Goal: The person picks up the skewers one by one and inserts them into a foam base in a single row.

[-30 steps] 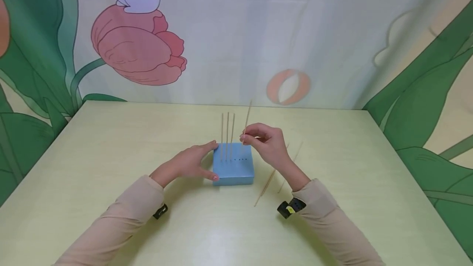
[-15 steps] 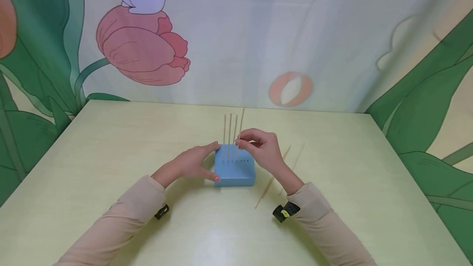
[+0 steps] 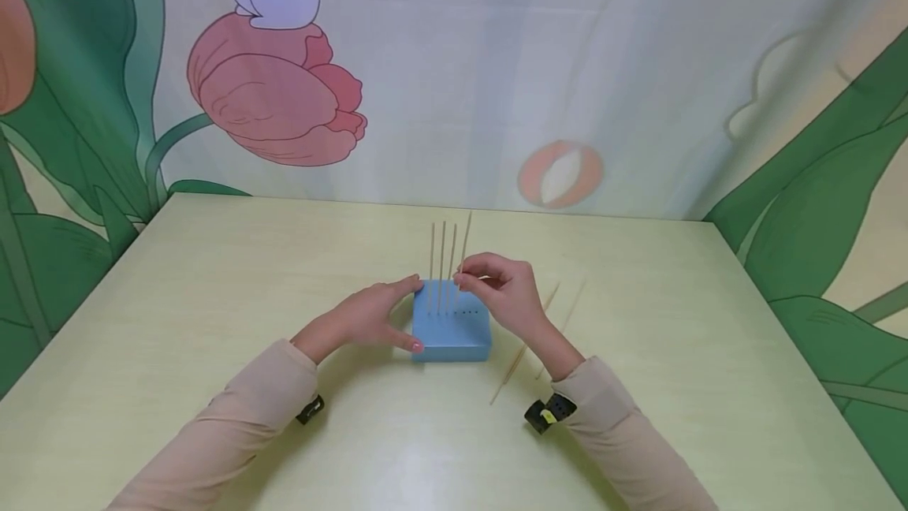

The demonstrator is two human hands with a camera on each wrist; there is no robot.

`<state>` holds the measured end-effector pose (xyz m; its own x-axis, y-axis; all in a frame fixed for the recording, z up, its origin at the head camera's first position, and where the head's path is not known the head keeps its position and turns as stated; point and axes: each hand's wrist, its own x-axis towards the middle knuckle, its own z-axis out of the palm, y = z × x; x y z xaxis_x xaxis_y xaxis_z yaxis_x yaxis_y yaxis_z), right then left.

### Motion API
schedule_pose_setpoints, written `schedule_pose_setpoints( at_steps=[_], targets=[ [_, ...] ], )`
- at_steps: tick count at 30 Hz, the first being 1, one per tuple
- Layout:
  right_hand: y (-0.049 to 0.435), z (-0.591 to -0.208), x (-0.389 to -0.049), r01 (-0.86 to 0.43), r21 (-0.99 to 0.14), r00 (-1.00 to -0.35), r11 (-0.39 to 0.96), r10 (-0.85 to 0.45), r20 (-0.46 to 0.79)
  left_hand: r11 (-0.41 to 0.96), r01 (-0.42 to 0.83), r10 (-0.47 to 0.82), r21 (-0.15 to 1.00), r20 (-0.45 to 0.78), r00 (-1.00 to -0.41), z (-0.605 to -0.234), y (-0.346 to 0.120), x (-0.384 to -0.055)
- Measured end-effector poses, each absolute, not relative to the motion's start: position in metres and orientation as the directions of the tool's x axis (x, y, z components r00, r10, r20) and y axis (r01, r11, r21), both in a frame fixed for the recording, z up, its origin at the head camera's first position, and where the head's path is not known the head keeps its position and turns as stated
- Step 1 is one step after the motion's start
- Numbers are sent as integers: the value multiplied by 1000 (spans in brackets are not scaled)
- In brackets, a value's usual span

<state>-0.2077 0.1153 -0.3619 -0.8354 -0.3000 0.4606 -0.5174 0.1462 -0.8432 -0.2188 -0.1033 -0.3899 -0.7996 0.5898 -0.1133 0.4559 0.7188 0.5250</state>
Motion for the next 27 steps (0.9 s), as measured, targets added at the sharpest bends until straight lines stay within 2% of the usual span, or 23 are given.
schedule_pose_setpoints(
  at_steps=[8, 16, 21, 27],
  targets=[
    [120, -380, -215, -543, -818, -818, 190, -339, 465, 712, 465, 598, 527, -108, -794, -389, -103, -218],
    [116, -366, -205, -554, -804, -811, 216, -360, 462, 712, 463, 596, 528, -106, -796, -389, -103, -217],
    [114, -358, -198, -519, -817, -834, 252, -359, 419, 711, 461, 595, 530, -105, -797, -390, -103, -217],
    [117, -375, -211, -494, -833, -849, 250, -346, 400, 714, 465, 595, 524, -103, -797, -390, -103, -218]
  ],
)
